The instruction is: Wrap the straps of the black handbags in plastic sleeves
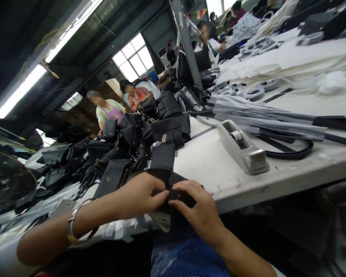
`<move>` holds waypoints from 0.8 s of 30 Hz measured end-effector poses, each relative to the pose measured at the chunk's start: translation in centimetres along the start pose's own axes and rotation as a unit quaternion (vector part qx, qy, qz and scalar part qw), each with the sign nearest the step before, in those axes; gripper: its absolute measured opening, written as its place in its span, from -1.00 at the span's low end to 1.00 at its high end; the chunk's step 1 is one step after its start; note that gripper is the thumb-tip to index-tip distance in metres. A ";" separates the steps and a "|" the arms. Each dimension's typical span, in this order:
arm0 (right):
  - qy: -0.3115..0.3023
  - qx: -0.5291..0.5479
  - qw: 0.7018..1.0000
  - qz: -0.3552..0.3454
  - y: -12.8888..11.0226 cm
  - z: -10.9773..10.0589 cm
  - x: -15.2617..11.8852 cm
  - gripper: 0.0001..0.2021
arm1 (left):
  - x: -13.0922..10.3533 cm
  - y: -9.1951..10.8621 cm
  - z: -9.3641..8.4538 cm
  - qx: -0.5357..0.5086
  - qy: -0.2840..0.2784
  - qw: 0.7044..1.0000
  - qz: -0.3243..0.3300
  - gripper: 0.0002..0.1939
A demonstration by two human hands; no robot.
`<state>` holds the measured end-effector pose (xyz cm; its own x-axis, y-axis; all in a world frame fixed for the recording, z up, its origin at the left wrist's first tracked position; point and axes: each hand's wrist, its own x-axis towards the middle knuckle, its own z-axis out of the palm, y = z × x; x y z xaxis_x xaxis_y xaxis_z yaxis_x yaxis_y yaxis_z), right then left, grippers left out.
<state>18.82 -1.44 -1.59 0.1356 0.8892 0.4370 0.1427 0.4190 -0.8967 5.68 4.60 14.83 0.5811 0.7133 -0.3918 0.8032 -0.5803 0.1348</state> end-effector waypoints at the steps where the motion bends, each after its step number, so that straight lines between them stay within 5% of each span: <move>1: 0.008 -0.006 1.000 -0.017 0.0 0.2 0.0 -0.77 | -0.2 0.5 0.0 0.049 0.014 0.999 0.007 -0.66; 5: 0.035 -0.025 0.997 -0.071 -0.1 1.0 -0.3 -0.82 | -0.2 2.0 0.8 0.144 0.008 0.989 0.019 -0.66; 14: 0.049 -0.041 0.995 -0.071 1.2 0.9 -0.2 -0.76 | 1.4 -0.1 0.4 0.008 -0.005 1.000 0.017 -0.65; 24: 0.055 -0.055 0.991 -0.112 0.6 0.9 -0.1 -0.80 | 0.7 0.4 0.8 0.062 0.022 0.997 0.036 -0.68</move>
<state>17.98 -1.11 -2.24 0.1927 0.7482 0.6349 0.2858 0.5762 -0.7657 6.28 4.60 13.88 0.6441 0.6829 -0.3448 0.7382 -0.6730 0.0461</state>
